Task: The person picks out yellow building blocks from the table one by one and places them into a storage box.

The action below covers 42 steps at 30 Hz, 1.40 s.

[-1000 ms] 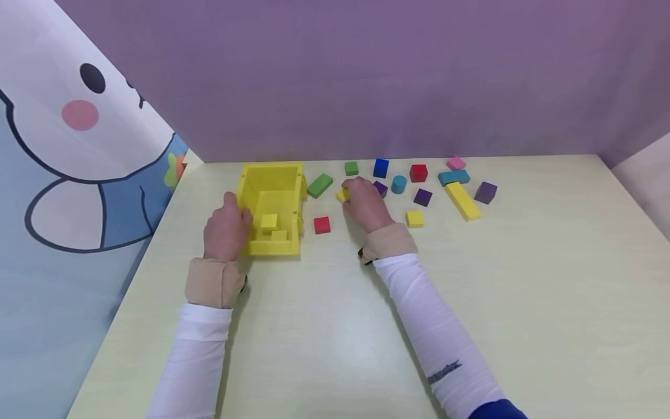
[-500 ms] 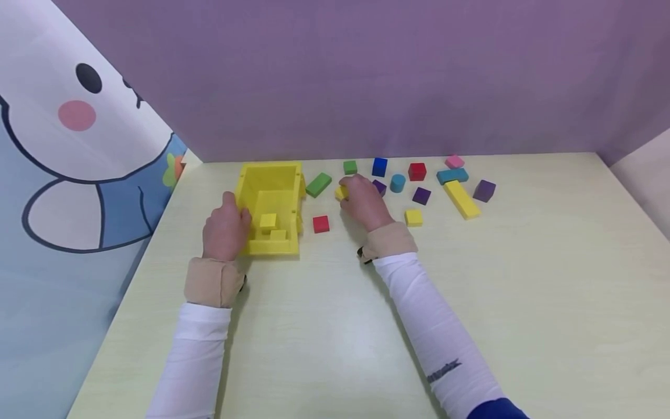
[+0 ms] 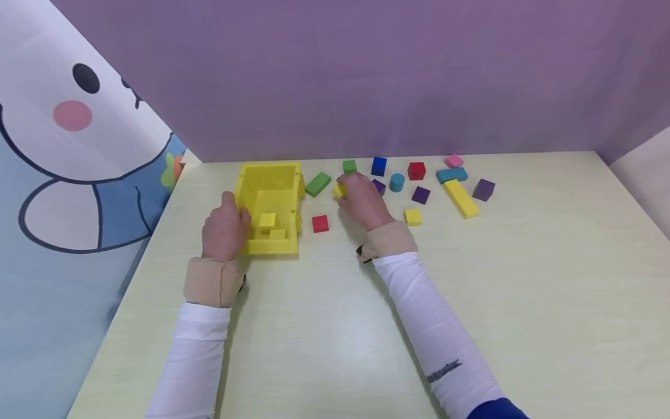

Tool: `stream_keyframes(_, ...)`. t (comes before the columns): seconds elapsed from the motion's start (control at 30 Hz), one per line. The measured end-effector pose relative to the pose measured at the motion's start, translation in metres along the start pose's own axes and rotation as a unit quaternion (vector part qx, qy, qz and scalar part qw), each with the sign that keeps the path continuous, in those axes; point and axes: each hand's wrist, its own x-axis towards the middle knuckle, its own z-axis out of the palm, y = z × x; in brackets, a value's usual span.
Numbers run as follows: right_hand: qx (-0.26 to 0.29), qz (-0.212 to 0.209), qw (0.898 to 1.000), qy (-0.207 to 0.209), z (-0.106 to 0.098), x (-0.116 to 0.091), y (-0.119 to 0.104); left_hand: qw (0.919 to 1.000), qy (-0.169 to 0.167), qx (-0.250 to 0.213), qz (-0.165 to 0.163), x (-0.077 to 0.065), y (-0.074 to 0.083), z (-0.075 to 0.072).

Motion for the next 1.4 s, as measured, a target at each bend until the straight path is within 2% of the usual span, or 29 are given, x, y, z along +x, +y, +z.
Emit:
stream_keyframes(0.33,0.004,-0.011,1.000,-0.008,-0.006,-0.003,-0.011,0.9999,0.010,0.001,0.009,0.002,-0.003,0.003)
stream_keyframes(0.7,0.007,-0.025,0.999,-0.019,-0.012,-0.006,-0.023,1.0000,0.003,0.002,0.006,0.002,-0.003,0.001)
stream_keyframes(1.13,0.014,-0.079,0.997,-0.014,-0.021,-0.013,-0.039,0.9999,0.009,-0.003,0.012,0.000,-0.002,0.001)
stream_keyframes(1.4,-0.010,-0.121,0.992,-0.017,-0.025,-0.017,-0.050,0.9997,0.016,0.001,0.016,-0.001,-0.002,0.003)
